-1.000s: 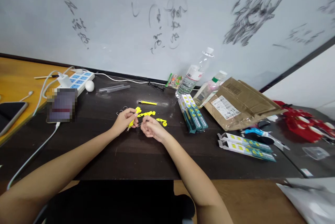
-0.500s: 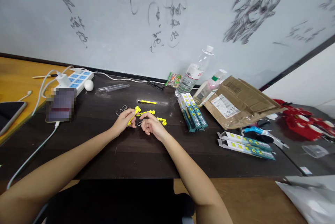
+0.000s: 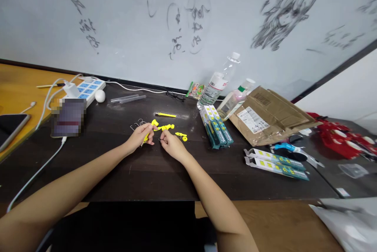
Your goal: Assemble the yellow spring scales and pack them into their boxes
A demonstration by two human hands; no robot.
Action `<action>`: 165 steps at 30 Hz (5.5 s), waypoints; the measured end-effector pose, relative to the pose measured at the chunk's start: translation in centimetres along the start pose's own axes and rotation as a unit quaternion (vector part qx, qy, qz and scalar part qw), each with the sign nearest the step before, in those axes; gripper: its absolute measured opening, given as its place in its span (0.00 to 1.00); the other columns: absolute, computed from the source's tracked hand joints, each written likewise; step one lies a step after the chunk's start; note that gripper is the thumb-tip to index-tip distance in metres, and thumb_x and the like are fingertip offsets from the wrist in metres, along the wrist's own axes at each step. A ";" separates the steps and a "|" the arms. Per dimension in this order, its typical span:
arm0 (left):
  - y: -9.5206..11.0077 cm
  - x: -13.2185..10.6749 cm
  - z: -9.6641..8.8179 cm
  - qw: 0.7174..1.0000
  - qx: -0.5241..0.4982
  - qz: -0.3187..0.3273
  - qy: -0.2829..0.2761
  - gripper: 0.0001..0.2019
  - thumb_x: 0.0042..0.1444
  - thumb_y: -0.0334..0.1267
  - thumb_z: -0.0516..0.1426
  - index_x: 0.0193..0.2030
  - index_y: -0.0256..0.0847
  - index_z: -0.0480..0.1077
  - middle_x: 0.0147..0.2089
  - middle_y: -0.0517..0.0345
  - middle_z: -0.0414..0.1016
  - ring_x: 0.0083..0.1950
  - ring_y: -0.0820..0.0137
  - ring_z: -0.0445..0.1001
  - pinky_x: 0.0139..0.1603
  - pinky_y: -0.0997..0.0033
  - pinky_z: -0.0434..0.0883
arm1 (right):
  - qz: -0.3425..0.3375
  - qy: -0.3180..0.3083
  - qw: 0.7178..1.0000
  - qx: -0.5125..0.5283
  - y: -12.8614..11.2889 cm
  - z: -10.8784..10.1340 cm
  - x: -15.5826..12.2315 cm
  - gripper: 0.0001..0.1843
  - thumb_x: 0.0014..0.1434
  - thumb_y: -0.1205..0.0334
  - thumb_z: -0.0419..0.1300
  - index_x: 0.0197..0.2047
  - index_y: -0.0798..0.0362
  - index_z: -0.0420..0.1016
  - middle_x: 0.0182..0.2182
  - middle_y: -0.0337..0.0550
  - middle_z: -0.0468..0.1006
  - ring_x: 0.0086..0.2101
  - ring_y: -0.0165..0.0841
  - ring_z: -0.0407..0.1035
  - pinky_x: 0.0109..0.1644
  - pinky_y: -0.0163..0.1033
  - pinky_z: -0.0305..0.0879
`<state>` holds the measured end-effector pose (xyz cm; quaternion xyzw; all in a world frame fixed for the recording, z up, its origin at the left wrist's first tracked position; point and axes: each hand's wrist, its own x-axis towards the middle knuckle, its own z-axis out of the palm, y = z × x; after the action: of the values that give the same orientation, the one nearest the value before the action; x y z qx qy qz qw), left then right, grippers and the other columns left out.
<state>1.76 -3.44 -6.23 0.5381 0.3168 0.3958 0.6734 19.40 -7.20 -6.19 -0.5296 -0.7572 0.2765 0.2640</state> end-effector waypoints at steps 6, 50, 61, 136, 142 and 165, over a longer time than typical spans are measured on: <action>-0.4 0.2 0.1 1.000 0.014 0.009 -0.006 0.21 0.54 0.55 0.54 0.40 0.36 0.68 0.21 0.68 0.59 0.18 0.81 0.62 0.25 0.73 0.74 | 0.057 -0.011 0.978 -0.199 -1.2 -0.6 -0.4 0.08 0.60 0.65 0.53 0.44 0.50 0.62 0.24 0.35 0.71 0.27 0.31 0.67 0.31 0.32 0.52; -0.2 -0.7 0.5 0.972 0.217 0.063 -0.069 0.14 0.56 0.48 0.53 0.31 0.37 0.67 0.22 0.65 0.62 0.20 0.79 0.58 0.21 0.80 0.57 | 0.016 0.068 0.925 0.374 -0.8 -1.0 0.5 0.18 0.50 0.50 0.65 0.30 0.50 0.61 0.23 0.34 0.73 0.27 0.28 0.69 0.36 0.38 0.67; 0.0 -0.2 0.0 0.989 0.045 -0.110 -0.087 0.19 0.49 0.52 0.60 0.36 0.36 0.68 0.23 0.61 0.71 0.21 0.77 0.73 0.25 0.76 0.72 | -0.004 0.073 0.946 0.317 0.6 -0.7 0.8 0.17 0.51 0.49 0.64 0.30 0.51 0.62 0.23 0.34 0.69 0.24 0.27 0.65 0.33 0.36 0.64; 0.7 -1.4 0.4 0.949 0.266 -0.030 -0.167 0.19 0.60 0.50 0.47 0.37 0.36 0.69 0.21 0.67 0.57 0.17 0.81 0.56 0.16 0.82 0.56 | -0.023 -0.045 0.976 0.213 -0.3 -2.8 -0.2 0.15 0.58 0.49 0.57 0.30 0.52 0.64 0.22 0.36 0.68 0.23 0.27 0.62 0.29 0.34 0.61; 0.9 -1.5 0.5 0.930 0.326 -0.004 -0.167 0.19 0.60 0.48 0.46 0.33 0.36 0.69 0.22 0.65 0.60 0.19 0.79 0.59 0.22 0.79 0.59 | -0.033 -0.044 0.987 0.152 0.0 -3.0 -0.4 0.16 0.58 0.49 0.57 0.30 0.53 0.65 0.23 0.35 0.66 0.25 0.27 0.61 0.30 0.34 0.59; 0.5 -1.5 0.5 0.925 0.352 0.007 -0.142 0.11 0.61 0.46 0.48 0.37 0.41 0.61 0.16 0.68 0.67 0.19 0.76 0.63 0.28 0.77 0.60 | -0.084 -0.016 0.996 0.018 -0.3 -2.7 -0.5 0.12 0.61 0.56 0.54 0.29 0.53 0.66 0.23 0.36 0.64 0.25 0.28 0.57 0.29 0.33 0.54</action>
<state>1.35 -4.90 -5.69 0.7933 0.3333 0.1832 0.4754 21.21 -7.40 -4.13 -0.4546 -0.7982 0.2754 0.2835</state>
